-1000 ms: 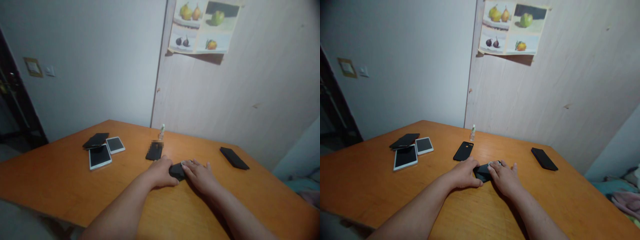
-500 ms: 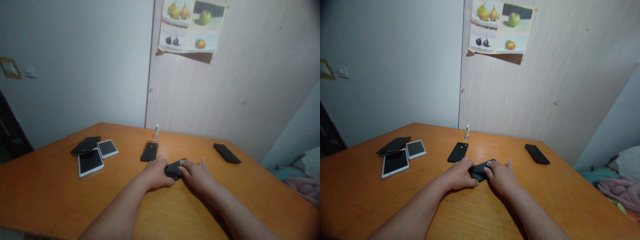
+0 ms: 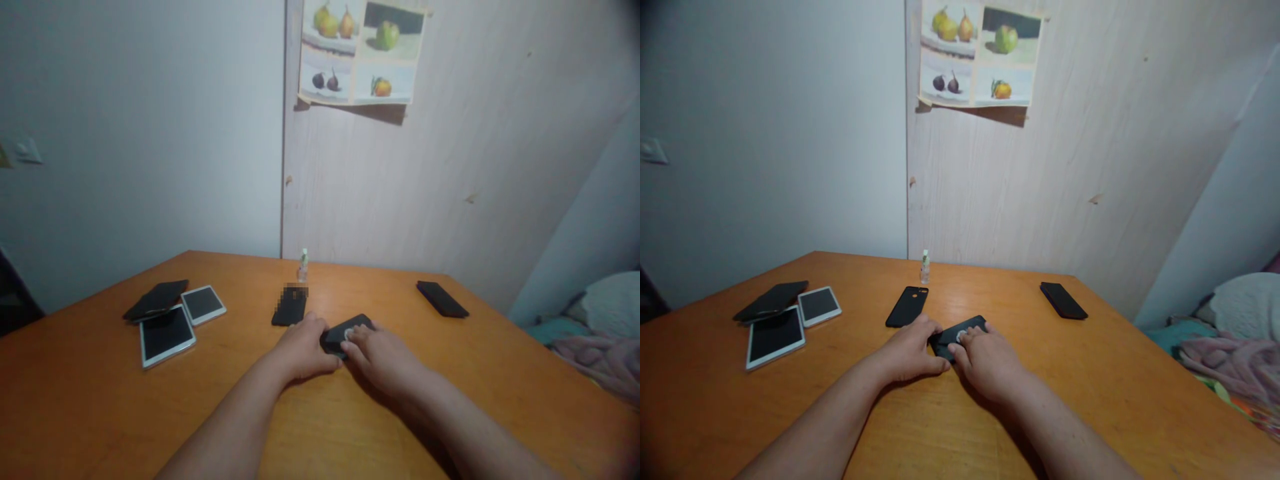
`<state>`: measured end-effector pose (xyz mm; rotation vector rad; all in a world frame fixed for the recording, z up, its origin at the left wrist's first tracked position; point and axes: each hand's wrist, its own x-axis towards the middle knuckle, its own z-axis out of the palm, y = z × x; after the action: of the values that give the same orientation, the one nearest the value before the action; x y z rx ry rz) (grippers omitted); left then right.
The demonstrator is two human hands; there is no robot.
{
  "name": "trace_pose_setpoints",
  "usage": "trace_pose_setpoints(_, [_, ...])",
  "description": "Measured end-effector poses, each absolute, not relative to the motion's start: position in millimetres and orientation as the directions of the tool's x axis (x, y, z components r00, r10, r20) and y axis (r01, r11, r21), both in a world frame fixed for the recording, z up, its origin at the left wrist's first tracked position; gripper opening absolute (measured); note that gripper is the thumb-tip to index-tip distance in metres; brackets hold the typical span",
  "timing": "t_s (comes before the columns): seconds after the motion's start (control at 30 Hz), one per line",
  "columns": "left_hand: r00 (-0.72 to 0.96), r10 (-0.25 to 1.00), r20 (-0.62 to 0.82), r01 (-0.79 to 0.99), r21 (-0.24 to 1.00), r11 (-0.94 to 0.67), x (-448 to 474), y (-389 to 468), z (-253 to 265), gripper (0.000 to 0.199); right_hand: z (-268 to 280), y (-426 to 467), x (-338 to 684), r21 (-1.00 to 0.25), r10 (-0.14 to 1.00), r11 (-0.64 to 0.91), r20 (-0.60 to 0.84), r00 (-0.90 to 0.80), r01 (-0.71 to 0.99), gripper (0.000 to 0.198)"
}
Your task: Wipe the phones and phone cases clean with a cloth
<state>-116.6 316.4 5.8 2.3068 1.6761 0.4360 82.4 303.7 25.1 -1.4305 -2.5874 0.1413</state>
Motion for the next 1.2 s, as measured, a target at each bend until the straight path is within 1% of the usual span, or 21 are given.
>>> trace_pose_setpoints(0.07, [0.288, 0.953, 0.089, 0.879, 0.371, -0.3, -116.7, 316.5, 5.5, 0.048, 28.2, 297.6, 80.0, -0.21, 0.792, 0.608, 0.1, -0.602, 0.765, 0.052])
trace_pose_setpoints(0.13, [0.286, 0.954, 0.086, 0.882, 0.366, -0.298, -117.2, 316.9, 4.9, 0.049, 30.6, 295.8, 79.9, -0.235, 0.794, 0.603, 0.077, -0.604, 0.763, 0.054])
trace_pose_setpoints(0.2, [0.295, 0.951, 0.09, 0.877, 0.369, -0.307, -118.0, 317.4, 4.2, 0.05, 31.2, 299.5, 82.2, -0.211, 0.856, 0.513, 0.05, -0.515, 0.832, 0.057])
trace_pose_setpoints(0.27, [0.304, 0.947, 0.098, 0.868, 0.381, -0.318, -118.7, 317.9, 3.7, 0.051, 30.2, 304.5, 84.6, -0.162, 0.914, 0.405, 0.05, -0.402, 0.9, 0.059])
trace_pose_setpoints(0.33, [0.307, 0.946, 0.107, 0.861, 0.392, -0.323, -119.0, 318.2, 3.4, 0.051, 29.1, 305.6, 84.7, -0.131, 0.929, 0.369, 0.077, -0.362, 0.92, 0.059])
trace_pose_setpoints(0.4, [0.306, 0.946, 0.105, 0.863, 0.39, -0.322, -119.0, 318.4, 3.4, 0.049, 29.5, 301.0, 82.1, -0.142, 0.905, 0.425, 0.096, -0.415, 0.894, 0.056])
trace_pose_setpoints(0.47, [0.308, 0.946, 0.104, 0.866, 0.38, -0.324, -119.0, 318.4, 3.5, 0.048, 31.6, 294.3, 78.9, -0.188, 0.849, 0.527, 0.099, -0.518, 0.829, 0.052])
trace_pose_setpoints(0.53, [0.309, 0.945, 0.109, 0.868, 0.373, -0.327, -119.2, 318.4, 3.7, 0.048, 33.7, 291.1, 78.1, -0.242, 0.811, 0.58, 0.081, -0.58, 0.777, 0.05])
trace_pose_setpoints(0.6, [0.308, 0.945, 0.112, 0.867, 0.375, -0.328, -119.6, 318.5, 3.7, 0.048, 34.2, 294.3, 80.5, -0.248, 0.846, 0.525, 0.054, -0.53, 0.814, 0.052])
trace_pose_setpoints(0.67, [0.314, 0.943, 0.111, 0.86, 0.387, -0.332, -120.2, 319.0, 3.3, 0.048, 32.6, 300.7, 83.8, -0.192, 0.919, 0.392, 0.031, -0.394, 0.9, 0.055])
trace_pose_setpoints(0.73, [0.32, 0.941, 0.114, 0.853, 0.397, -0.338, -120.9, 319.9, 2.2, 0.049, 30.5, 304.0, 84.7, -0.126, 0.953, 0.303, 0.041, -0.3, 0.945, 0.055])
trace_pose_setpoints(0.77, [0.322, 0.939, 0.119, 0.849, 0.402, -0.343, -121.2, 320.5, 1.3, 0.049, 29.8, 303.2, 83.7, -0.105, 0.952, 0.305, 0.054, -0.301, 0.946, 0.054])
trace_pose_setpoints(0.83, [0.323, 0.937, 0.135, 0.841, 0.413, -0.35, -121.9, 321.6, -0.7, 0.049, 30.0, 297.0, 79.6, -0.1, 0.916, 0.4, 0.083, -0.393, 0.911, 0.051])
trace_pose_setpoints(0.9, [0.33, 0.933, 0.144, 0.83, 0.428, -0.359, -122.6, 321.9, -2.3, 0.049, 32.1, 289.9, 75.9, -0.139, 0.845, 0.534, 0.092, -0.526, 0.834, 0.049])
trace_pose_setpoints(0.93, [0.331, 0.932, 0.146, 0.825, 0.434, -0.361, -122.9, 321.8, -2.7, 0.049, 33.3, 288.0, 75.3, -0.168, 0.82, 0.572, 0.088, -0.566, 0.803, 0.048])
trace_pose_setpoints(0.97, [0.332, 0.932, 0.145, 0.823, 0.438, -0.361, -123.2, 321.5, -2.8, 0.05, 34.3, 288.1, 75.7, -0.191, 0.815, 0.578, 0.077, -0.574, 0.794, 0.048])
trace_pose_setpoints(1.03, [0.329, 0.934, 0.141, 0.826, 0.437, -0.357, -123.4, 320.6, -2.0, 0.05, 34.7, 293.1, 79.1, -0.197, 0.867, 0.495, 0.051, -0.495, 0.846, 0.049])
trace_pose_setpoints(1.1, [0.325, 0.936, 0.137, 0.832, 0.428, -0.352, -123.1, 319.9, -0.9, 0.051, 32.5, 299.8, 82.4, -0.164, 0.934, 0.357, 0.044, -0.355, 0.92, 0.049])
trace_pose_setpoints(1.13, [0.326, 0.936, 0.134, 0.835, 0.424, -0.351, -122.8, 319.9, -0.5, 0.052, 31.0, 301.6, 83.0, -0.148, 0.95, 0.311, 0.054, -0.307, 0.939, 0.048])
trace_pose_setpoints(1.17, [0.325, 0.936, 0.133, 0.837, 0.42, -0.351, -122.5, 319.9, -0.3, 0.052, 29.4, 301.6, 82.4, -0.139, 0.954, 0.299, 0.066, -0.292, 0.944, 0.048])
trace_pose_setpoints(1.2, [0.324, 0.936, 0.134, 0.838, 0.418, -0.35, -122.3, 320.0, -0.3, 0.052, 28.3, 299.8, 81.0, -0.138, 0.947, 0.321, 0.08, -0.312, 0.937, 0.047])
